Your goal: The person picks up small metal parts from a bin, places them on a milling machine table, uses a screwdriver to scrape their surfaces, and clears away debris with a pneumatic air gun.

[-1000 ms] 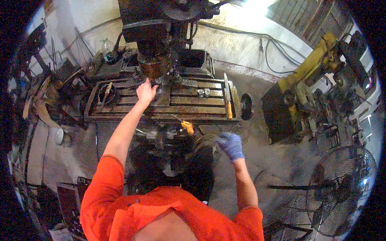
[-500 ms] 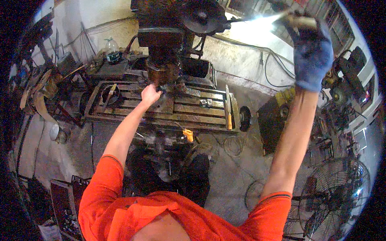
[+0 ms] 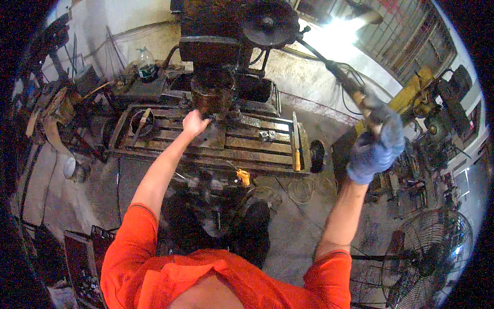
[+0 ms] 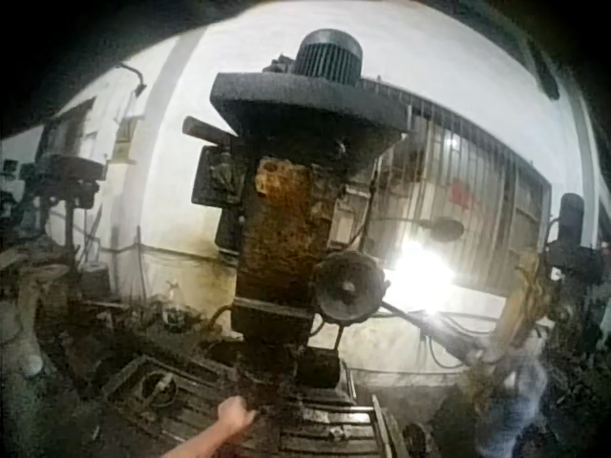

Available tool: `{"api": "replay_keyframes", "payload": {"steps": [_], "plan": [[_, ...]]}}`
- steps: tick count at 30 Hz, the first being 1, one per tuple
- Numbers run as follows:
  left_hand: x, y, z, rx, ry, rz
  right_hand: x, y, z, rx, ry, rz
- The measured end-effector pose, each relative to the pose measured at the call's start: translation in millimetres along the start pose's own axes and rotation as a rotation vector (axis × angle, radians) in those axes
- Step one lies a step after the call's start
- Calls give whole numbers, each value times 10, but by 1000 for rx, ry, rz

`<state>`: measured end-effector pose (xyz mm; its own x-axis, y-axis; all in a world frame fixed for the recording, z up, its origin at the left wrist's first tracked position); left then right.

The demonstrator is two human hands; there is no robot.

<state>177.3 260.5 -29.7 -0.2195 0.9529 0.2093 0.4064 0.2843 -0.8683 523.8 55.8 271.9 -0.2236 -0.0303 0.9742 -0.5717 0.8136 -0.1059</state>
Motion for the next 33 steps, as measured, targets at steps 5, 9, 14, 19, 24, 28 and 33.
{"api": "replay_keyframes", "payload": {"steps": [5, 9, 14, 19, 24, 28, 33], "plan": [[0, 23, -12, -22, 3, 6, -397, 129, 6, 578, 400, -177], [32, 57, 39, 2, -10, 39, -366, 155, -61, 737, 450, -152], [-42, -51, 0, -171, 50, 91, -551, 159, -115, 810, 612, -230], [-240, -180, 177, -479, 121, 174, -584, 186, -94, 892, 634, -240], [-591, -566, 422, -498, 155, 161, -705, 204, -107, 956, 667, -262], [-932, -945, 620, -580, 86, 186, -778, 215, -95, 938, 719, -253], [-1181, -1226, 986, -571, 54, 116, -846, 238, -87, 998, 719, -272]]}}
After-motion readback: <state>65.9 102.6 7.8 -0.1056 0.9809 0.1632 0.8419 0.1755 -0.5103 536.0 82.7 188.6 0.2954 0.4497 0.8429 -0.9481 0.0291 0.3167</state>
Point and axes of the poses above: each hand's wrist, its own x-axis towards the middle knuckle, its own y-axis out of the palm, z = x × y, the point moved 5 cm from there along x, towards the middle knuckle, and after that the axes turned 4 degrees about x, right-handed, at the moved point
